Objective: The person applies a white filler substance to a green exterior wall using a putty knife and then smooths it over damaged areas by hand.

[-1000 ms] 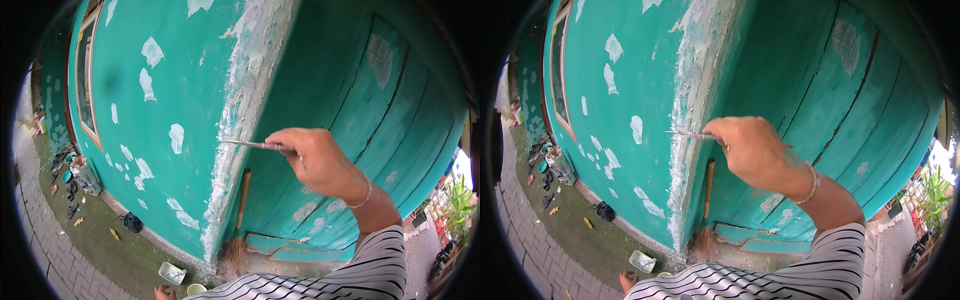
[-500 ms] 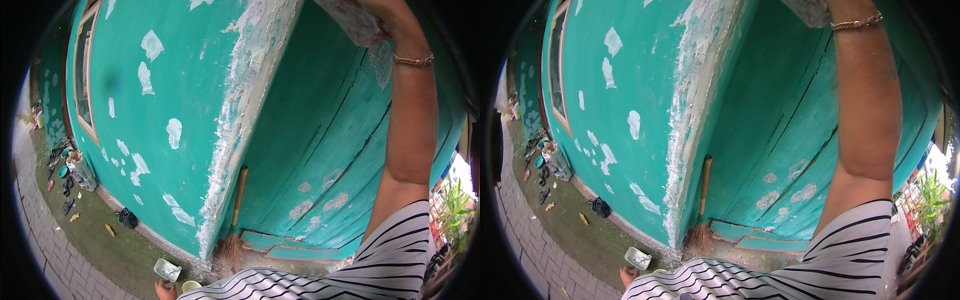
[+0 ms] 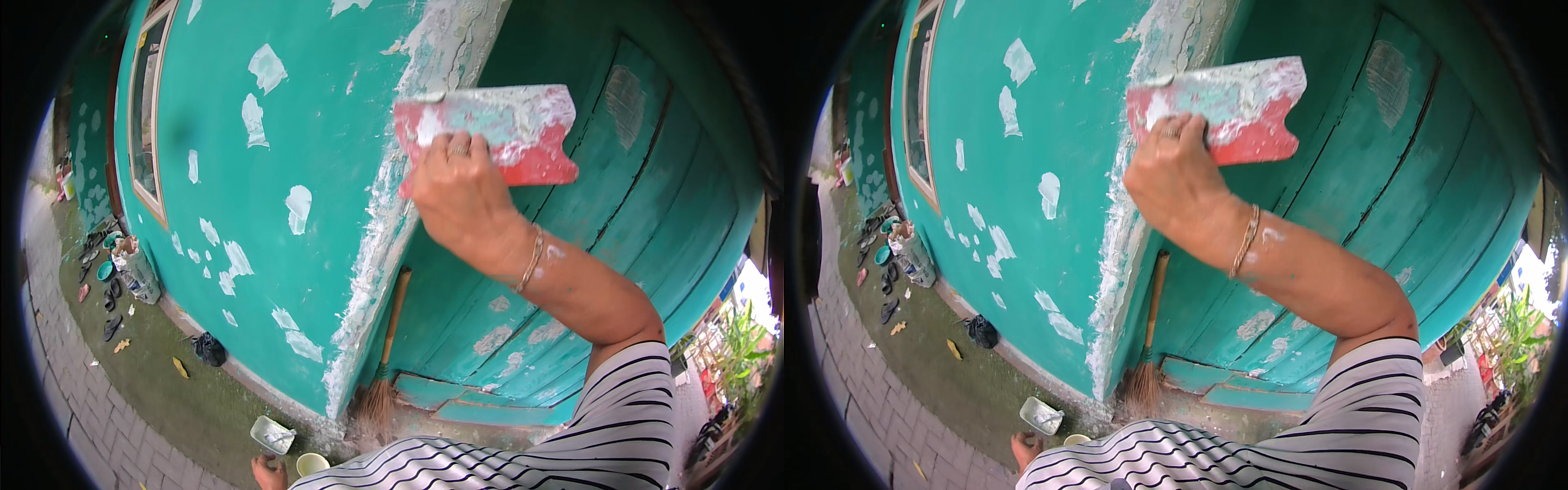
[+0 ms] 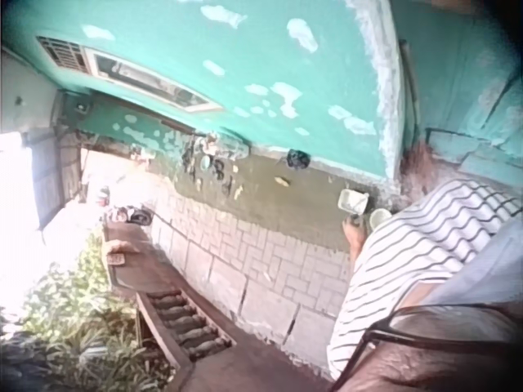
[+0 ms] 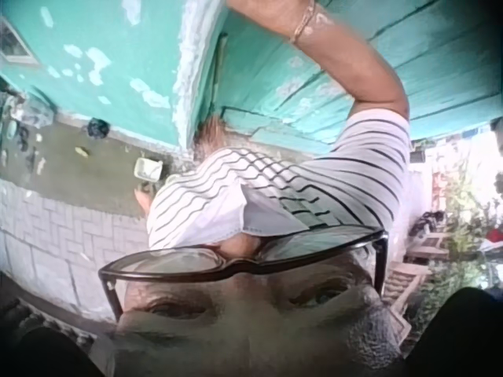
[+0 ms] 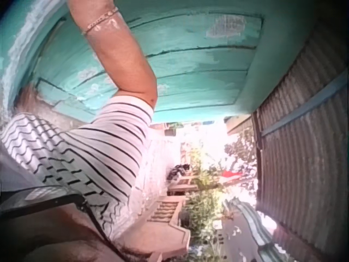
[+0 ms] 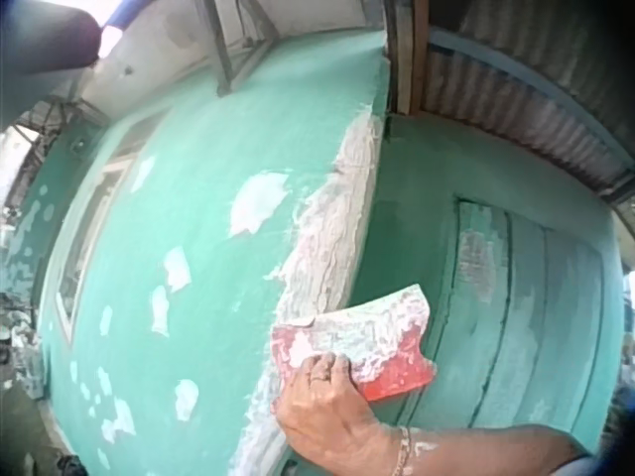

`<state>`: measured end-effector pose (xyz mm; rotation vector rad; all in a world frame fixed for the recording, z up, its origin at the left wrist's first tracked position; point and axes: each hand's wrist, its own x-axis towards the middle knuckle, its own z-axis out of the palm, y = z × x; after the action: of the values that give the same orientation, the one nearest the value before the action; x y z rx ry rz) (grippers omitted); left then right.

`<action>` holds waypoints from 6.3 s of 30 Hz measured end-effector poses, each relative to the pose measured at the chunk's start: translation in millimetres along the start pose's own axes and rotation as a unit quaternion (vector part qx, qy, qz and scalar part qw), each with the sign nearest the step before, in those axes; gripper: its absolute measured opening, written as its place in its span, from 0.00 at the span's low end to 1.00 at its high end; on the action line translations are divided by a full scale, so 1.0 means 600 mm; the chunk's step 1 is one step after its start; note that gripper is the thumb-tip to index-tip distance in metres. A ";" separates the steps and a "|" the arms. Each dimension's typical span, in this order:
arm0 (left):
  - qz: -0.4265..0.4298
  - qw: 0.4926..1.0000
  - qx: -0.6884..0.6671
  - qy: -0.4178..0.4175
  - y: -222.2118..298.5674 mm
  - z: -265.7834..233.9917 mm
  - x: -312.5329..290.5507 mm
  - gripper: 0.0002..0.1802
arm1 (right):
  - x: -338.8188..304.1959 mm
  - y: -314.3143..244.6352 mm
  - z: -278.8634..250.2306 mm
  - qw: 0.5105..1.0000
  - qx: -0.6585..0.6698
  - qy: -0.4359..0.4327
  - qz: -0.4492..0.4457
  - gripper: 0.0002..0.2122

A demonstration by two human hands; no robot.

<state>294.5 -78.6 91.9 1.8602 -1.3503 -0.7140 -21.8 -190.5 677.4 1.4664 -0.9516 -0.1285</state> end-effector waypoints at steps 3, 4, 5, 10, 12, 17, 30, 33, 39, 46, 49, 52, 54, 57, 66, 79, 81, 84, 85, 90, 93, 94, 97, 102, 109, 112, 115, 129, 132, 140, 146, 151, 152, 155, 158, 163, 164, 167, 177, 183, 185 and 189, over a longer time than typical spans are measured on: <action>-0.030 0.999 -0.039 -0.020 0.003 -0.020 -0.005 0.16 | -0.045 -0.053 -0.034 0.997 0.062 -0.038 -0.011 0.11; 0.001 1.000 -0.010 -0.012 -0.023 -0.015 -0.002 0.16 | -0.051 -0.059 -0.045 0.996 0.086 -0.028 -0.007 0.09; 0.029 0.999 0.019 -0.002 -0.046 -0.014 -0.004 0.16 | -0.052 -0.064 -0.052 0.995 0.100 -0.009 -0.003 0.11; 0.000 1.000 0.007 0.008 -0.082 -0.019 -0.014 0.16 | -0.061 -0.074 -0.056 0.991 0.119 0.053 -0.004 0.17; -0.018 1.000 0.007 -0.003 -0.063 -0.029 -0.012 0.16 | -0.073 -0.084 -0.029 0.995 0.096 0.041 -0.003 0.17; -0.014 1.000 0.017 0.003 -0.042 -0.039 -0.006 0.16 | -0.074 -0.078 0.018 0.998 0.046 0.052 -0.011 0.17; -0.010 1.000 -0.011 0.004 -0.085 -0.007 0.017 0.16 | -0.004 -0.039 0.025 0.994 0.015 0.107 0.009 0.13; -0.007 1.000 0.002 -0.017 -0.079 -0.012 0.008 0.17 | 0.049 0.005 0.040 0.995 -0.012 0.083 0.060 0.16; -0.008 1.000 0.000 0.004 -0.059 -0.035 0.019 0.16 | 0.168 0.106 0.061 0.985 -0.025 0.114 0.125 0.14; 0.005 0.999 0.015 0.031 -0.087 -0.043 0.006 0.16 | 0.206 0.194 0.046 0.967 -0.119 0.182 0.133 0.06; -0.008 0.999 0.030 0.041 -0.128 -0.032 -0.008 0.17 | 0.177 0.184 -0.040 0.955 -0.022 0.257 0.146 0.06; 0.032 0.999 0.008 0.036 -0.115 -0.037 -0.013 0.19 | 0.120 0.229 -0.065 0.893 0.055 0.442 0.069 0.07; 0.040 0.998 0.006 0.047 -0.117 -0.037 -0.022 0.19 | 0.063 0.223 -0.082 0.859 0.274 0.364 0.232 0.08; -0.004 0.998 0.045 0.045 -0.082 -0.045 -0.013 0.15 | -0.021 0.267 -0.065 0.648 0.616 0.351 0.278 0.07; -0.003 0.999 0.043 0.023 0.037 -0.006 -0.023 0.15 | -0.085 0.134 0.048 0.378 0.815 0.321 0.301 0.09; -0.078 0.994 0.051 0.060 -0.001 0.040 -0.092 0.20 | -0.111 0.218 0.299 0.181 0.944 0.219 0.168 0.19; -0.056 0.996 0.038 0.059 0.035 0.028 -0.100 0.20 | -0.091 0.224 0.339 0.159 0.953 0.209 0.151 0.19; 0.005 0.997 0.051 0.066 0.077 0.022 -0.110 0.19 | -0.043 0.213 0.366 0.135 0.961 0.189 0.151 0.18; 0.012 0.994 0.072 0.083 0.076 0.027 -0.117 0.19 | -0.026 0.210 0.365 0.131 0.963 0.178 0.152 0.18; -0.038 0.991 0.064 0.113 0.012 0.083 -0.131 0.19 | 0.014 0.221 0.390 0.203 0.944 0.181 0.184 0.18; -0.103 0.987 0.101 0.071 -0.008 0.078 -0.125 0.23 | 0.018 0.223 0.398 0.230 0.927 0.198 0.220 0.17; -0.102 0.988 0.099 0.064 -0.004 0.080 -0.125 0.24 | 0.017 0.225 0.401 0.239 0.920 0.201 0.237 0.16; -0.099 0.990 0.084 0.059 0.027 0.084 -0.123 0.24 | 0.007 0.227 0.407 0.253 0.908 0.200 0.266 0.15; -0.097 0.990 0.076 0.075 0.092 0.092 -0.107 0.21 | -0.055 0.240 0.403 0.245 0.897 0.253 0.265 0.14; -0.075 0.992 0.087 0.060 0.067 0.103 -0.109 0.20 | -0.147 0.271 0.243 0.454 0.736 0.439 0.246 0.10; -0.065 0.994 0.081 0.036 0.067 0.113 -0.108 0.21 | -0.134 0.265 0.190 0.550 0.632 0.485 0.250 0.08; -0.050 0.996 0.059 0.044 0.104 0.120 -0.104 0.18 | -0.091 0.238 0.190 0.632 0.506 0.533 0.246 0.08; -0.044 0.996 0.068 0.032 0.077 0.080 -0.108 0.19 | -0.230 -0.103 0.214 0.667 0.661 0.292 0.179 0.16; -0.032 0.995 0.092 0.031 0.091 0.070 -0.102 0.19 | -0.273 -0.113 0.207 0.608 0.714 0.270 0.217 0.13; -0.016 0.996 0.083 0.005 0.088 0.089 -0.071 0.19 | -0.187 0.073 0.160 0.477 0.691 0.393 0.374 0.06; -0.039 0.994 0.102 0.013 0.052 0.111 -0.073 0.19 | -0.057 0.220 0.148 0.615 0.530 0.486 0.324 0.09; -0.047 0.997 0.057 -0.019 -0.080 0.099 -0.084 0.14 | 0.017 0.359 0.139 0.586 0.600 0.482 0.254 0.07; -0.066 0.996 0.043 -0.045 -0.085 0.094 -0.081 0.14 | 0.024 0.371 0.138 0.585 0.608 0.478 0.244 0.07; -0.121 0.985 0.003 -0.126 -0.087 0.069 -0.073 0.16 | 0.026 0.379 0.152 0.587 0.635 0.439 0.244 0.07; -0.068 0.995 0.052 -0.043 -0.004 0.065 -0.086 0.18 | -0.027 0.338 0.182 0.597 0.683 0.364 0.210 0.10; -0.028 0.998 0.042 0.040 -0.021 0.075 -0.065 0.20 | -0.073 0.299 0.172 0.503 0.732 0.397 0.230 0.08; -0.014 0.998 0.053 0.035 -0.001 0.069 -0.061 0.20 | -0.078 0.299 0.170 0.486 0.731 0.418 0.234 0.07; -0.017 0.997 0.074 0.018 0.033 0.060 -0.040 0.20 | -0.056 0.308 0.164 0.483 0.701 0.446 0.276 0.07; 0.053 0.989 0.091 0.106 -0.034 0.106 -0.033 0.19 | -0.029 0.288 0.148 0.609 0.630 0.380 0.296 0.08; -0.007 0.998 0.053 -0.035 -0.126 0.063 -0.016 0.18 | -0.048 0.253 0.142 0.524 0.632 0.476 0.315 0.08; -0.007 0.996 0.071 -0.050 -0.101 0.041 -0.013 0.18 | -0.026 0.245 0.141 0.563 0.558 0.493 0.359 0.08; -0.019 0.996 0.085 -0.003 0.015 0.018 -0.022 0.18 | 0.033 0.188 0.095 0.692 0.413 0.450 0.385 0.10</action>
<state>277.1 -70.5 93.0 2.0221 -1.4219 -0.6417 -96.2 -227.8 774.8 1.4603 -0.6918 1.7037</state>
